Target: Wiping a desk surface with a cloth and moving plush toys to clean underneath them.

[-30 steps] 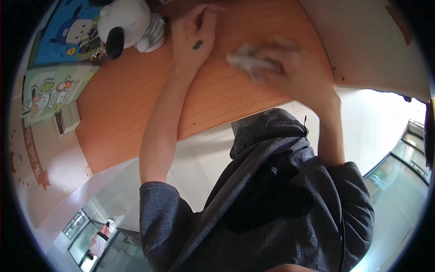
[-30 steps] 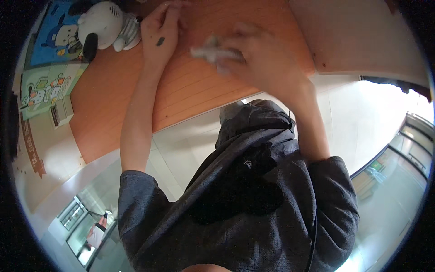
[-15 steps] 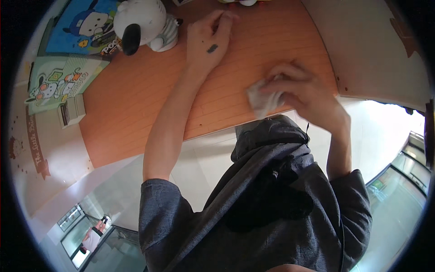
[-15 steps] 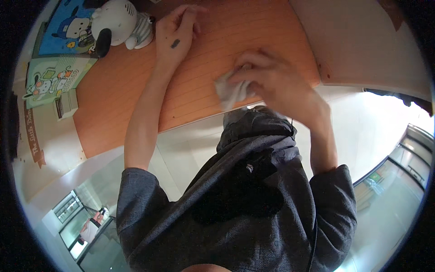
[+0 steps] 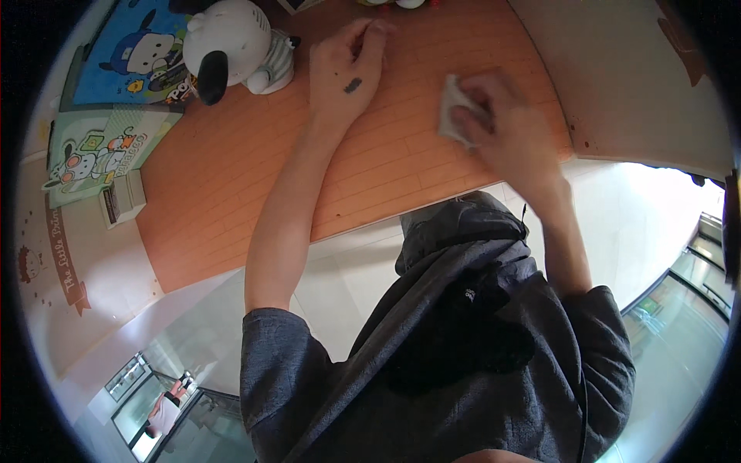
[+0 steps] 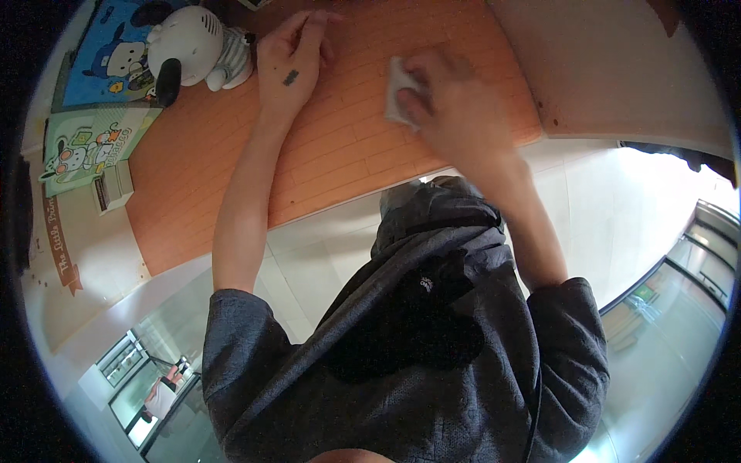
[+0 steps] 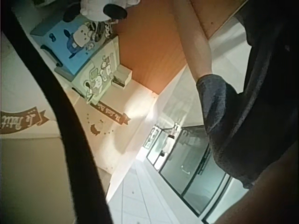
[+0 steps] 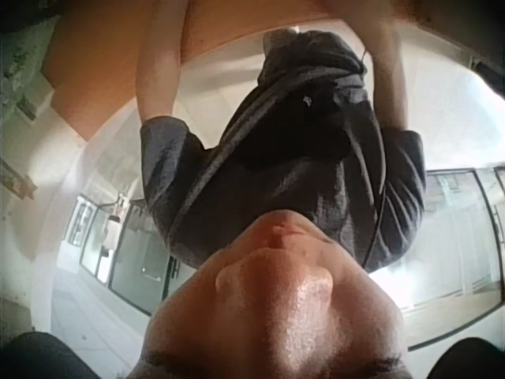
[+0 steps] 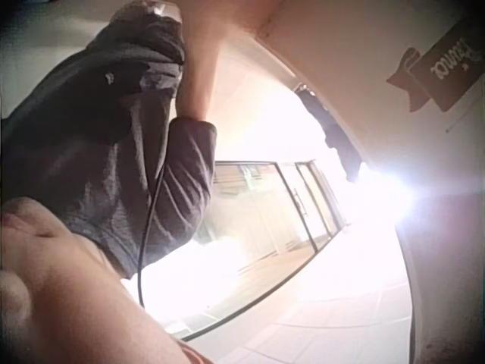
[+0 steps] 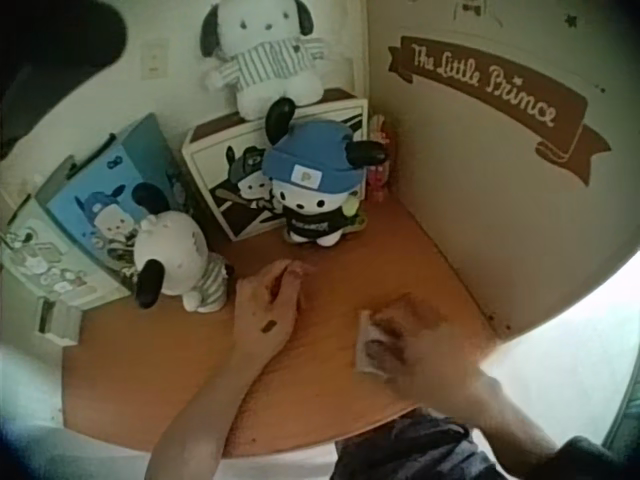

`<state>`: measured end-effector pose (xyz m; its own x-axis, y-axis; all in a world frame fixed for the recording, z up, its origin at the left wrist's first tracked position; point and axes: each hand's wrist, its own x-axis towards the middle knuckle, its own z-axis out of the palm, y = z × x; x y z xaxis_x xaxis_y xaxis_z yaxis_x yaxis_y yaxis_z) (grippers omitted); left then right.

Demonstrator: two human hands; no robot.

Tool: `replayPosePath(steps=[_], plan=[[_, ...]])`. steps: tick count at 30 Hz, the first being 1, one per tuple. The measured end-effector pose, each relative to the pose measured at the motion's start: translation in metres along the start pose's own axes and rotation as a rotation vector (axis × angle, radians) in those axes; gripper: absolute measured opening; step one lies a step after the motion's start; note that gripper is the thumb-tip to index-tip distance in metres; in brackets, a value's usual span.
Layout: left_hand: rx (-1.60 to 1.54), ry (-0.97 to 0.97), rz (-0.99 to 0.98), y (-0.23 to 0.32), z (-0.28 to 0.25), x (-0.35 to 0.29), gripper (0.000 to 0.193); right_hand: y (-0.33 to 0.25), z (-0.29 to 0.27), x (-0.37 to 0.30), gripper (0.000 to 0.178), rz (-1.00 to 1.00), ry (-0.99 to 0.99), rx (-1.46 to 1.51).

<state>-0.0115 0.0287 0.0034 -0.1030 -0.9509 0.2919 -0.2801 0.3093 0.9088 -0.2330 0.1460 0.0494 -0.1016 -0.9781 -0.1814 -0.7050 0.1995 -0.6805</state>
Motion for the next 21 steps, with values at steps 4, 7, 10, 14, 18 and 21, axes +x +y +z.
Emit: replayPosePath(steps=[4,7,10,14,18,21], plan=[[0.039,0.008,-0.012,0.011,-0.005,-0.006,0.024,0.002,0.004,0.002,0.038,-0.560,-0.067,-0.172],[0.133,0.000,-0.064,0.013,-0.009,-0.008,0.028,0.008,-0.017,0.016,0.039,-0.718,-0.232,-0.223],[0.073,-0.017,-0.059,0.014,-0.005,-0.006,0.028,0.010,-0.015,0.020,0.037,-0.722,-0.183,-0.223],[0.026,-0.011,-0.029,0.009,-0.004,-0.005,0.026,0.011,-0.003,0.028,0.036,-0.748,-0.100,-0.214],[0.060,0.041,0.058,-0.002,-0.005,-0.003,0.021,0.006,0.007,0.046,0.036,-0.779,-0.049,-0.206],[0.073,0.010,0.019,-0.010,-0.002,0.004,0.022,-0.005,0.005,0.072,0.030,-0.565,0.300,-0.375]])
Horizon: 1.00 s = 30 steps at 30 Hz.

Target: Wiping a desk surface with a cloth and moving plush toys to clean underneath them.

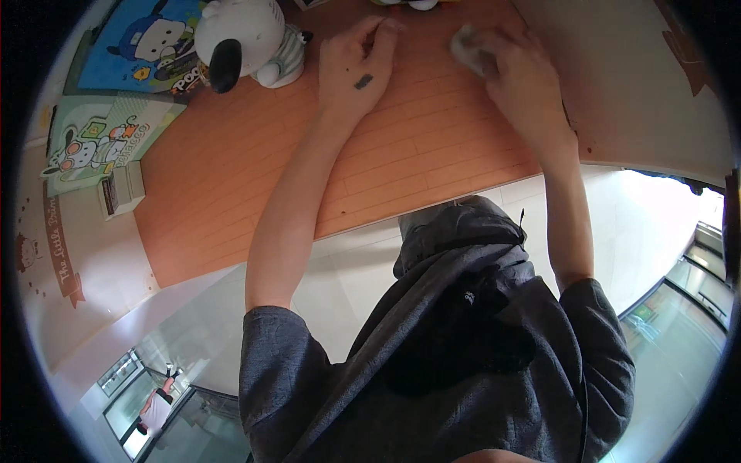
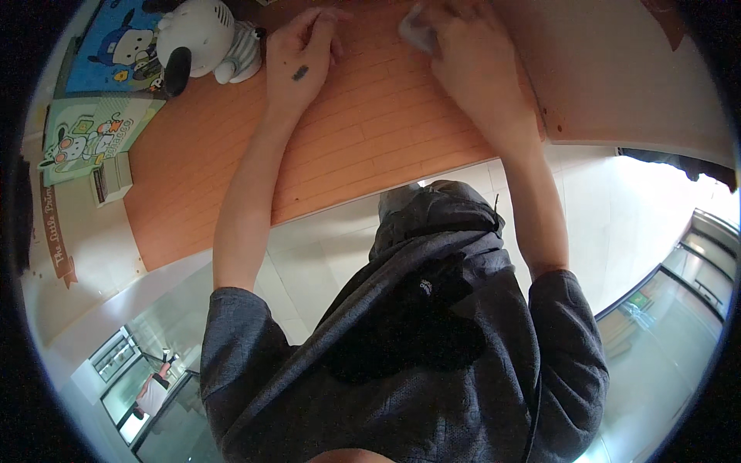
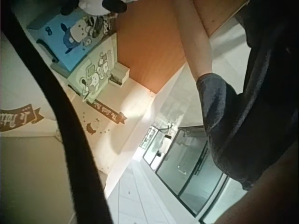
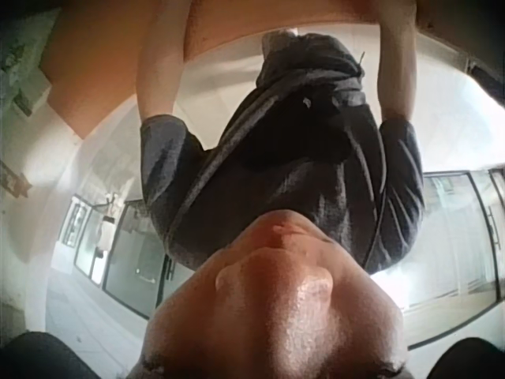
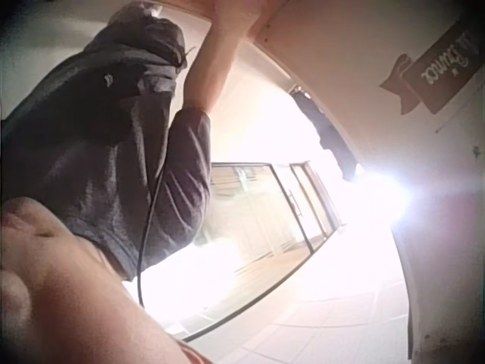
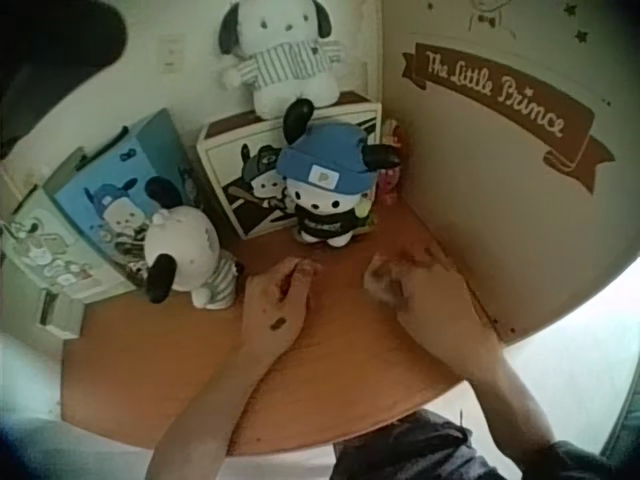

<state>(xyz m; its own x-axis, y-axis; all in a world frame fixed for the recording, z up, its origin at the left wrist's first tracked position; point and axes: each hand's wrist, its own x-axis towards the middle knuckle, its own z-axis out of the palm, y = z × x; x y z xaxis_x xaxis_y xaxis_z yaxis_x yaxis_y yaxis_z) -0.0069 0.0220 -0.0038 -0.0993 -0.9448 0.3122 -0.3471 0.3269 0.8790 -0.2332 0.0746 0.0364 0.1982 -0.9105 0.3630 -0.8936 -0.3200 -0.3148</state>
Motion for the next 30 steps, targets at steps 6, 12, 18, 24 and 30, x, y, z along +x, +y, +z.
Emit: replayPosePath(steps=[6,12,18,24,30], plan=[[0.047,0.023,0.086,-0.007,0.003,0.001,0.023,0.001,0.004,-0.012,0.018,-0.309,-0.284,0.331],[0.023,0.006,0.065,-0.014,0.007,0.003,0.024,0.020,-0.002,-0.005,0.015,-0.063,-0.032,-0.222],[0.023,0.008,0.054,0.000,0.003,-0.001,0.025,-0.019,0.005,-0.011,0.020,-0.183,-0.027,-0.097],[0.053,0.005,-0.023,0.019,-0.005,-0.009,0.025,-0.016,0.007,0.004,0.022,-0.176,-0.094,-0.043],[0.022,0.092,0.058,0.016,-0.005,-0.007,0.024,-0.036,0.011,0.031,0.021,-0.269,-0.251,0.016]])
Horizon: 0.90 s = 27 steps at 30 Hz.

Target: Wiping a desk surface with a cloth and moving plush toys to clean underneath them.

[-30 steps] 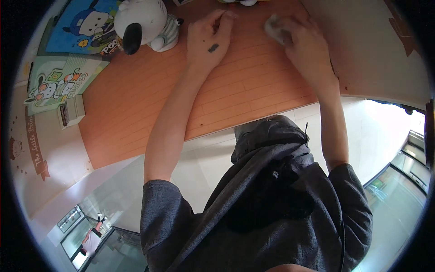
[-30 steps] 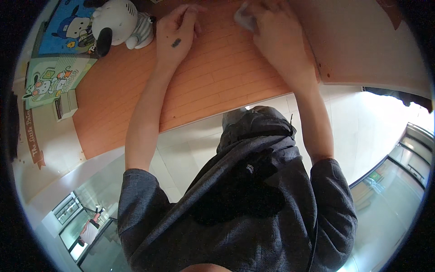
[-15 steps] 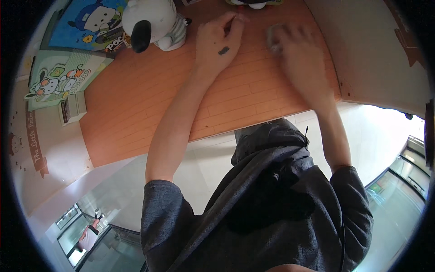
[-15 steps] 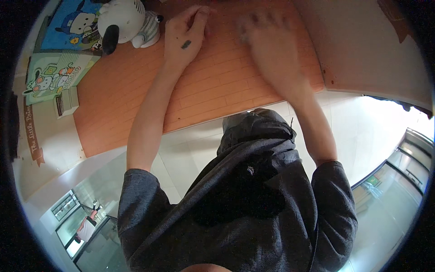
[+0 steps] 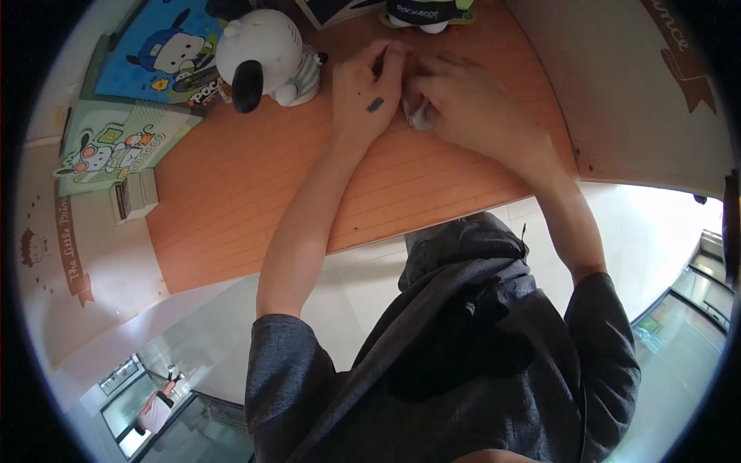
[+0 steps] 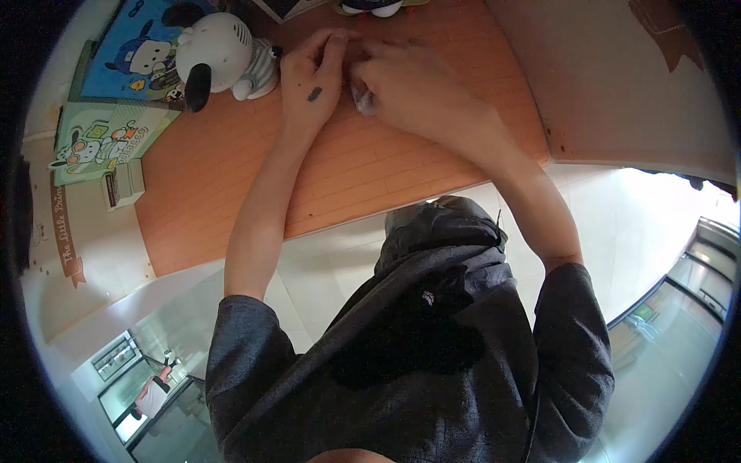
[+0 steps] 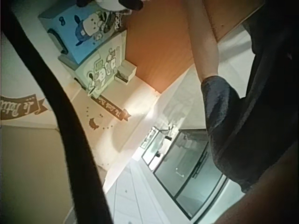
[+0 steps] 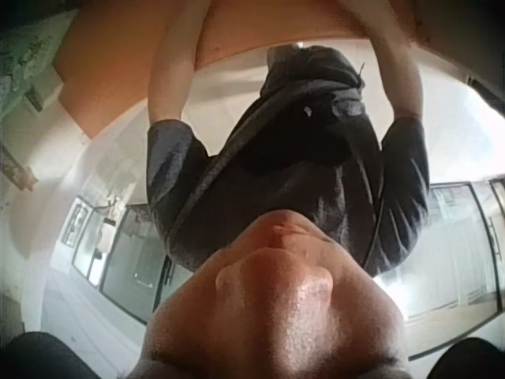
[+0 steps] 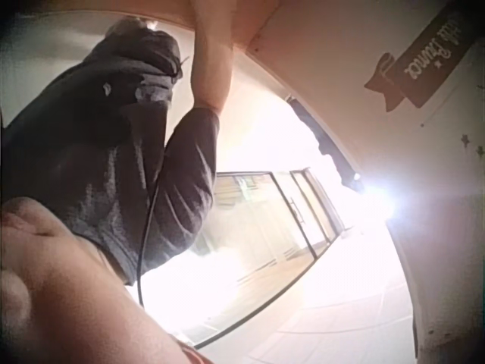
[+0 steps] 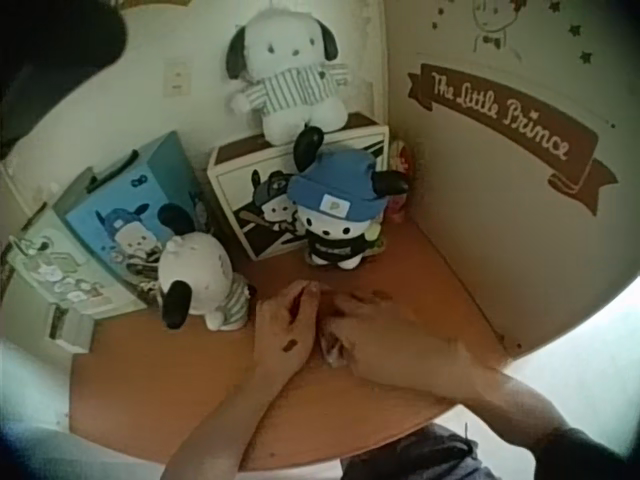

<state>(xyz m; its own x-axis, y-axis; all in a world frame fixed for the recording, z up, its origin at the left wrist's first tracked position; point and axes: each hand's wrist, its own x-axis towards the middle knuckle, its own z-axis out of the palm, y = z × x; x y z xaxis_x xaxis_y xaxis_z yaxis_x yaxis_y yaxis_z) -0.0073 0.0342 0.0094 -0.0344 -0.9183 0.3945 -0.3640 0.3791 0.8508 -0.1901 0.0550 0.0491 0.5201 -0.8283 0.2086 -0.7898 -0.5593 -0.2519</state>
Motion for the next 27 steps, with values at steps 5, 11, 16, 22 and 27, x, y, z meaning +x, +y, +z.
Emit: replayPosePath(steps=[5,11,16,22,27], plan=[[-0.040,0.043,-0.018,0.001,0.003,0.000,0.023,0.016,0.015,0.032,0.018,0.052,-0.031,0.059],[-0.023,0.108,-0.073,0.005,-0.001,0.003,0.024,-0.001,-0.017,0.024,0.016,0.061,-0.389,0.432],[0.004,0.027,-0.219,0.007,-0.007,0.007,0.027,-0.001,-0.022,0.016,0.016,0.057,-0.447,0.446],[-0.089,0.024,-0.256,0.005,-0.003,0.010,0.029,0.003,-0.006,0.017,0.015,0.048,-0.179,0.255],[-0.144,-0.050,-0.372,0.003,-0.006,0.011,0.029,-0.019,-0.014,0.011,0.012,-0.295,-0.746,0.401]])
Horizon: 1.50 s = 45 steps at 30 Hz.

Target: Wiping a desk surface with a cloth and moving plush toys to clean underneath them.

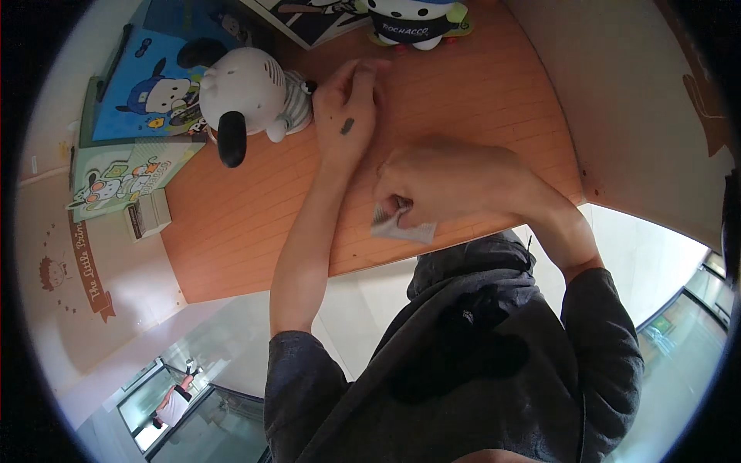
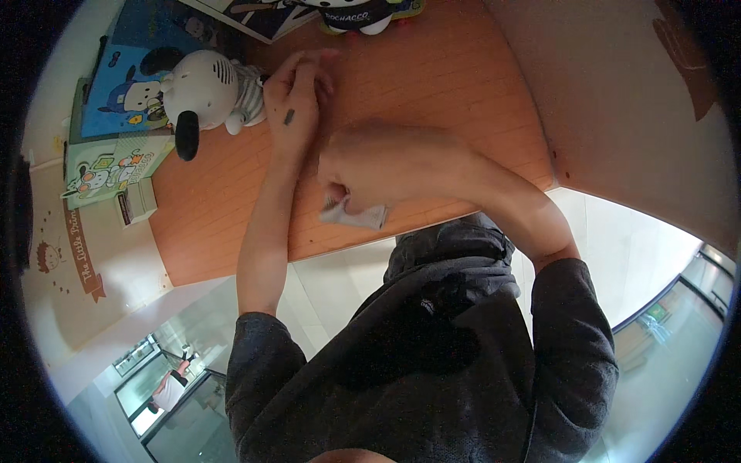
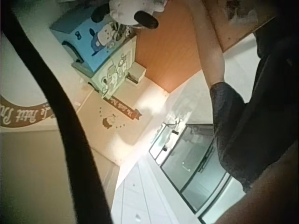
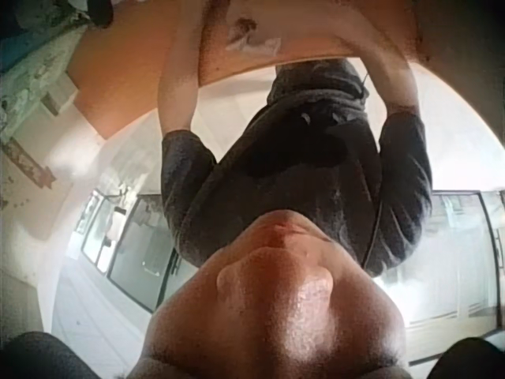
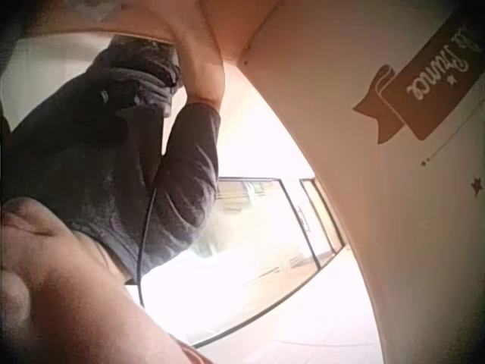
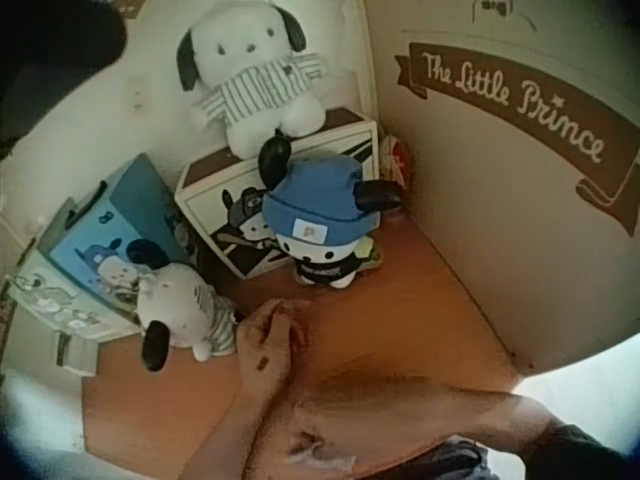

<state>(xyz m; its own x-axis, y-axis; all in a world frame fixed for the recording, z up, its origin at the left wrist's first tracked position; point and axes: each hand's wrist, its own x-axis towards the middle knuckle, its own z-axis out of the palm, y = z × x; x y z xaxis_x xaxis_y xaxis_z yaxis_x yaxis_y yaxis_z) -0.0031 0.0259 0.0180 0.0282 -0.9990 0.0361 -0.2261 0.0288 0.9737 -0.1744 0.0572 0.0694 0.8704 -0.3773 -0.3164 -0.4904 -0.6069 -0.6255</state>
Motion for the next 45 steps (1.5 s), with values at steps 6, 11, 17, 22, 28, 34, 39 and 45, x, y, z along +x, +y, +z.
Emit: replayPosePath(steps=[6,11,17,22,28,34,39,45], plan=[[0.031,0.056,0.079,-0.001,-0.001,0.001,0.029,0.016,-0.005,-0.007,0.011,0.273,0.434,0.092],[0.006,0.025,0.055,0.002,0.000,0.003,0.030,0.009,0.003,-0.001,0.012,0.168,0.377,-0.036],[-0.077,0.024,0.013,0.000,-0.002,0.000,0.031,0.008,-0.012,-0.012,0.011,0.220,0.093,0.200],[-0.067,0.029,0.018,-0.002,0.000,0.002,0.031,0.007,-0.011,-0.005,0.007,0.280,0.371,0.091],[-0.034,0.022,-0.011,0.003,-0.003,0.001,0.031,0.007,-0.010,-0.009,0.006,0.212,0.204,0.142],[-0.004,0.030,0.079,-0.001,-0.001,0.002,0.031,0.020,-0.015,-0.005,0.008,0.327,0.497,0.087],[-0.067,-0.001,0.001,-0.006,-0.002,0.003,0.031,-0.001,-0.010,-0.008,0.009,0.067,-0.036,0.083],[-0.027,0.013,0.057,-0.004,-0.002,0.002,0.031,0.021,-0.018,-0.013,0.009,0.346,0.450,0.203]])
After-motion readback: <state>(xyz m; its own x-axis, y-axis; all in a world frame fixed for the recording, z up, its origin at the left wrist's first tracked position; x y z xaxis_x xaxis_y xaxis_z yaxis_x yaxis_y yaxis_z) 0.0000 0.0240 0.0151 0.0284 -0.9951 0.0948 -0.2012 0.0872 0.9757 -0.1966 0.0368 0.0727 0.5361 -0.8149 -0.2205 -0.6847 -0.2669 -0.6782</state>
